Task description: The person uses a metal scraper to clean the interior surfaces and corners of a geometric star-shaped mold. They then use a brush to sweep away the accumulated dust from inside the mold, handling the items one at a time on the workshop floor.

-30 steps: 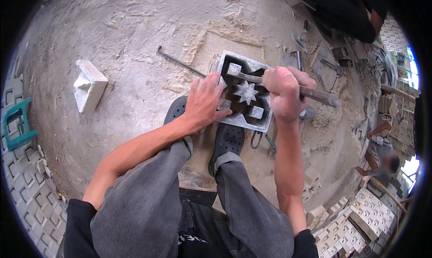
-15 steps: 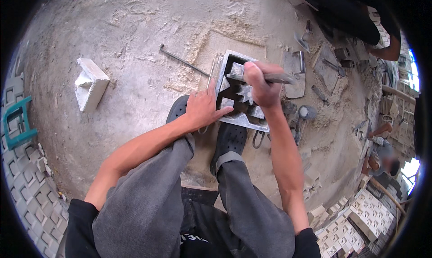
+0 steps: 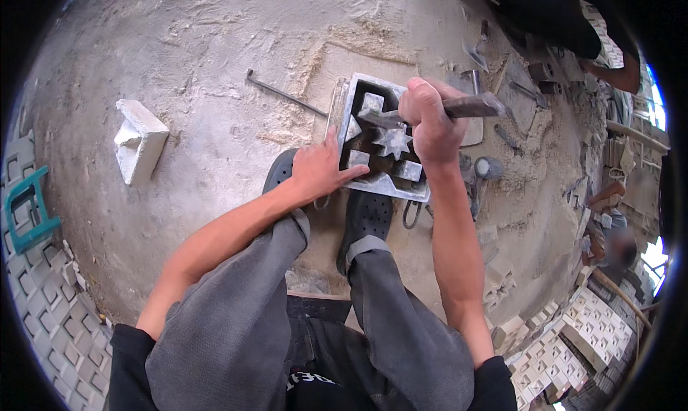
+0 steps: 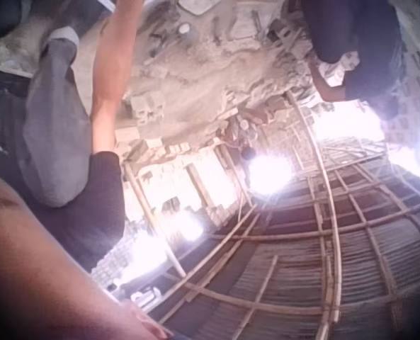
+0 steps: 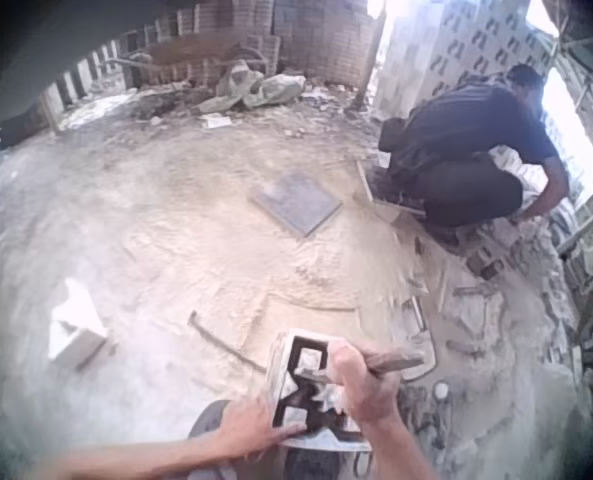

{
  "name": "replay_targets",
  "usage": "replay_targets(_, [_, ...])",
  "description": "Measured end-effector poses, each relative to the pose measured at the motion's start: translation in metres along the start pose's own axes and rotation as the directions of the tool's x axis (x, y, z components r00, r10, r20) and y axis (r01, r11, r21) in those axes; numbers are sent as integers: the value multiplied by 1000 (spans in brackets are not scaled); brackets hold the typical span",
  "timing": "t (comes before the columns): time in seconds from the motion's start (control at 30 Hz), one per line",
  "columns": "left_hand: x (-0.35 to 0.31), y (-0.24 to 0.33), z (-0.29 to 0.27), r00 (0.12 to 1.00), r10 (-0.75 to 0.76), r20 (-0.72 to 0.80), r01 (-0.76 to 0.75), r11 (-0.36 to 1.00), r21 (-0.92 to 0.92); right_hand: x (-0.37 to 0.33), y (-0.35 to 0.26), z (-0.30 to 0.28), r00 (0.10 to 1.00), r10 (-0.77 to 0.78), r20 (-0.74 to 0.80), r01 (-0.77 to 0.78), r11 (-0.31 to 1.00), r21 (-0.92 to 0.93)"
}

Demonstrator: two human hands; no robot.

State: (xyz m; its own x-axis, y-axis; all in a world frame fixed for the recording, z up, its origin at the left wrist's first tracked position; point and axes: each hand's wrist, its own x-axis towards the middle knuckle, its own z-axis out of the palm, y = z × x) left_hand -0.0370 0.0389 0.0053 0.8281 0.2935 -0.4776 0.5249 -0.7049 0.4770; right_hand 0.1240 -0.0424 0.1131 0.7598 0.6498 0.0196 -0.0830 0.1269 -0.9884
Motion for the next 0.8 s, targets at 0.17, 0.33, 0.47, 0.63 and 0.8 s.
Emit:
replay_targets(0.17, [8,10,2,999,48,4,-48,999,12,-2,39,-16,965,-213,152,261,825,-501])
replay_targets(0.33, [6,-2,8,999,24,-45,-22,999,48,3,11,9,1000,20,21,-13,963,-269])
replay_targets(0.47, [8,4,10,994,86,-70,-85,996,17,-7,17,-4,995,-69,-70,55,980,-189])
replay_targets(0.63, [8,9,7,999,7,38,-4,998,-66,13,36,-10,999,-24,-34,15,968,-252])
replay_targets(0.8, [9,1,7,1000,0,2,0,1000,4,10,9,2,994,-70,-83,58,988,-141])
